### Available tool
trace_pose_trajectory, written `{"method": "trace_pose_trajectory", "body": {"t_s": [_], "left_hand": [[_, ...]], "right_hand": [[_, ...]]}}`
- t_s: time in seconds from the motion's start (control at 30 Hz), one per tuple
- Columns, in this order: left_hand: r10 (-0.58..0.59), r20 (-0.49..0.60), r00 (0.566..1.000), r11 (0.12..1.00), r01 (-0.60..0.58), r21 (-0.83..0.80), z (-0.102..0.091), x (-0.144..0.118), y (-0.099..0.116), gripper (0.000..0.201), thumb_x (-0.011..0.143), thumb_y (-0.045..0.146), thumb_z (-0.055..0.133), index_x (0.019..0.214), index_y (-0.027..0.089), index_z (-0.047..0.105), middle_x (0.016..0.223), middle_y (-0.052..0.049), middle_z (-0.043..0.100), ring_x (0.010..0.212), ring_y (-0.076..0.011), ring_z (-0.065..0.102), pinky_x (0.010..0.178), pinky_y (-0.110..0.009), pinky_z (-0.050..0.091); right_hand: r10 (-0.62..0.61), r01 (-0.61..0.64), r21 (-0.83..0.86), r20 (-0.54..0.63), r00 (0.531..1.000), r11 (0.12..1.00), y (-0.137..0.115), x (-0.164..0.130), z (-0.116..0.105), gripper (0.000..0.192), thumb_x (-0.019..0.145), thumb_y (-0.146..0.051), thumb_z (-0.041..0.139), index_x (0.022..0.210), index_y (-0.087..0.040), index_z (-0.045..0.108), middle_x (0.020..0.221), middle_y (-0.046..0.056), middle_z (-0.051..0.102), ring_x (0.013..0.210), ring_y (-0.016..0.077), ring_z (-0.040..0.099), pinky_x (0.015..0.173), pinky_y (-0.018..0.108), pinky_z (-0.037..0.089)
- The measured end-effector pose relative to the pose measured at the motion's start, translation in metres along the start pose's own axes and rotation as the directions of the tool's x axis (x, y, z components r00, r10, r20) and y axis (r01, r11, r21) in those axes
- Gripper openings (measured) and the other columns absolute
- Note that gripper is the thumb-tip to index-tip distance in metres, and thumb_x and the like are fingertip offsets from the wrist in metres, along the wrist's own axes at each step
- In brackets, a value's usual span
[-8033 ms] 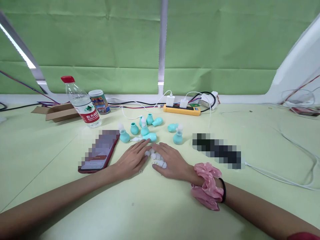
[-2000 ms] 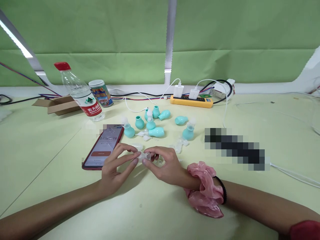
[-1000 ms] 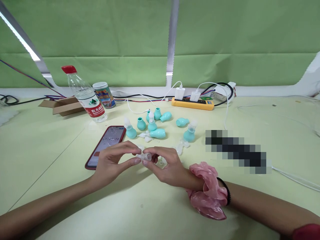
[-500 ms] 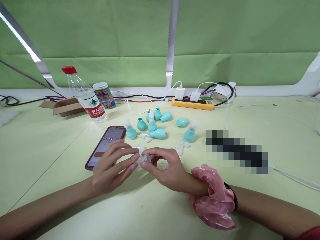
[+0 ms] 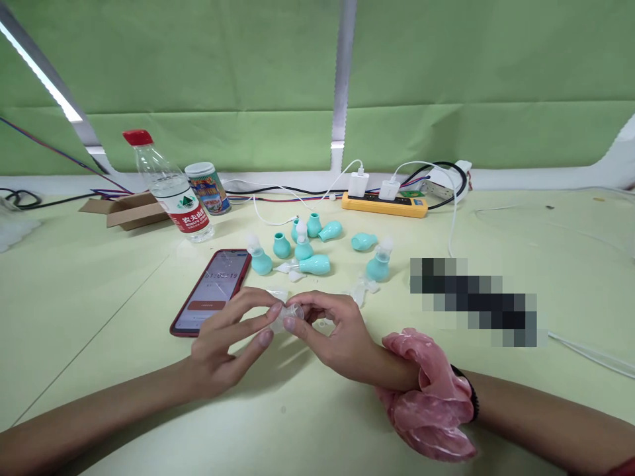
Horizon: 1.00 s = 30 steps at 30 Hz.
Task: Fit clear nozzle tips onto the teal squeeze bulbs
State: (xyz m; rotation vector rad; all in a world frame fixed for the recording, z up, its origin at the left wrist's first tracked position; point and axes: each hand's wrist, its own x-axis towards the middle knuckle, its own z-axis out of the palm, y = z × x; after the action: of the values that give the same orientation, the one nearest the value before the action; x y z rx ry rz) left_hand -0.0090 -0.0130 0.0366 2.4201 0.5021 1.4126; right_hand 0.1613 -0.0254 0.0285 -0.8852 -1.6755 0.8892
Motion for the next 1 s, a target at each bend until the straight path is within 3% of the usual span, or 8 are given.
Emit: {"method": "trace_pose_trajectory", "body": {"t_s": [0.1,0.23,0.33,0.4,0.53,0.67,0.83,1.0], "left_hand": [[-0.287,-0.002,0.958,0.926,0.277,-0.258,-0.001,0.004,0.003,0.020,0.074,0.008,0.054,0.089,0.017,0.064,0.085,-0.008,0.055,0.079,-0.0169,0.055,0.062,-0.030,0.050],[-0.572,0.107,0.813,0.670,0.539,-0.510,-0.005,0.008,0.005,0.006,0.068,0.016,0.064,0.074,0.017,0.066,0.080,-0.006,0.056,0.074,-0.0158,0.057,0.059,-0.028,0.051],[-0.647,0.285,0.707,0.483,0.669,-0.564,-0.008,0.011,0.006,0.014,0.065,0.019,0.067,0.078,0.015,0.062,0.076,-0.006,0.060,0.070,-0.0159,0.059,0.057,-0.027,0.052],[-0.629,0.385,0.676,0.431,0.715,-0.551,-0.011,0.013,0.006,0.020,0.063,0.019,0.068,0.082,0.014,0.063,0.076,-0.007,0.064,0.070,-0.0170,0.060,0.059,-0.029,0.053],[-0.549,0.488,0.679,0.447,0.731,-0.515,-0.017,0.017,0.008,0.021,0.065,0.019,0.066,0.086,0.015,0.066,0.078,-0.008,0.067,0.069,-0.0197,0.062,0.062,-0.034,0.053],[-0.544,0.468,0.696,0.457,0.714,-0.530,-0.017,0.017,0.010,0.016,0.064,0.018,0.067,0.080,0.015,0.068,0.074,-0.007,0.066,0.068,-0.0193,0.062,0.061,-0.033,0.052],[-0.560,0.437,0.704,0.419,0.695,-0.584,-0.011,0.010,0.008,0.013,0.064,0.019,0.067,0.076,0.017,0.069,0.068,-0.004,0.065,0.062,-0.0168,0.060,0.048,-0.026,0.048],[-0.551,0.454,0.700,0.388,0.697,-0.603,-0.009,0.009,0.006,0.018,0.063,0.023,0.068,0.080,0.016,0.069,0.065,-0.005,0.064,0.056,-0.0153,0.058,0.046,-0.026,0.048]], "right_hand": [[-0.066,0.066,-0.072,0.009,0.998,0.995,-0.003,0.002,-0.001,0.012,0.074,-0.023,0.056,0.083,-0.017,0.059,0.067,0.002,0.061,0.060,0.0110,0.056,0.055,0.022,0.049],[-0.211,0.217,-0.200,0.050,0.976,0.956,-0.006,0.004,-0.003,0.015,0.073,-0.021,0.058,0.088,-0.018,0.058,0.070,0.001,0.063,0.056,0.0094,0.053,0.053,0.022,0.047],[-0.299,0.322,-0.258,0.125,0.946,0.911,-0.008,0.006,-0.007,0.019,0.074,-0.020,0.058,0.093,-0.020,0.057,0.068,0.000,0.063,0.055,0.0096,0.053,0.054,0.023,0.046],[-0.350,0.388,-0.279,0.177,0.920,0.879,-0.009,0.007,-0.010,0.024,0.074,-0.019,0.058,0.097,-0.021,0.056,0.064,-0.001,0.062,0.054,0.0097,0.054,0.053,0.022,0.046],[-0.412,0.477,-0.314,0.253,0.876,0.821,-0.012,0.006,-0.015,0.029,0.074,-0.019,0.058,0.102,-0.025,0.054,0.062,-0.002,0.062,0.054,0.0098,0.055,0.050,0.021,0.044],[-0.414,0.497,-0.319,0.295,0.861,0.807,-0.013,0.006,-0.016,0.029,0.074,-0.019,0.058,0.102,-0.026,0.054,0.066,-0.001,0.064,0.058,0.0105,0.057,0.051,0.021,0.044],[-0.391,0.475,-0.252,0.319,0.864,0.843,-0.014,0.007,-0.017,0.028,0.073,-0.018,0.059,0.101,-0.023,0.055,0.067,-0.001,0.064,0.058,0.0099,0.057,0.052,0.020,0.044],[-0.358,0.426,-0.150,0.342,0.869,0.892,-0.015,0.011,-0.020,0.025,0.072,-0.018,0.060,0.098,-0.017,0.058,0.071,0.003,0.065,0.060,0.0102,0.058,0.054,0.021,0.045]]}}
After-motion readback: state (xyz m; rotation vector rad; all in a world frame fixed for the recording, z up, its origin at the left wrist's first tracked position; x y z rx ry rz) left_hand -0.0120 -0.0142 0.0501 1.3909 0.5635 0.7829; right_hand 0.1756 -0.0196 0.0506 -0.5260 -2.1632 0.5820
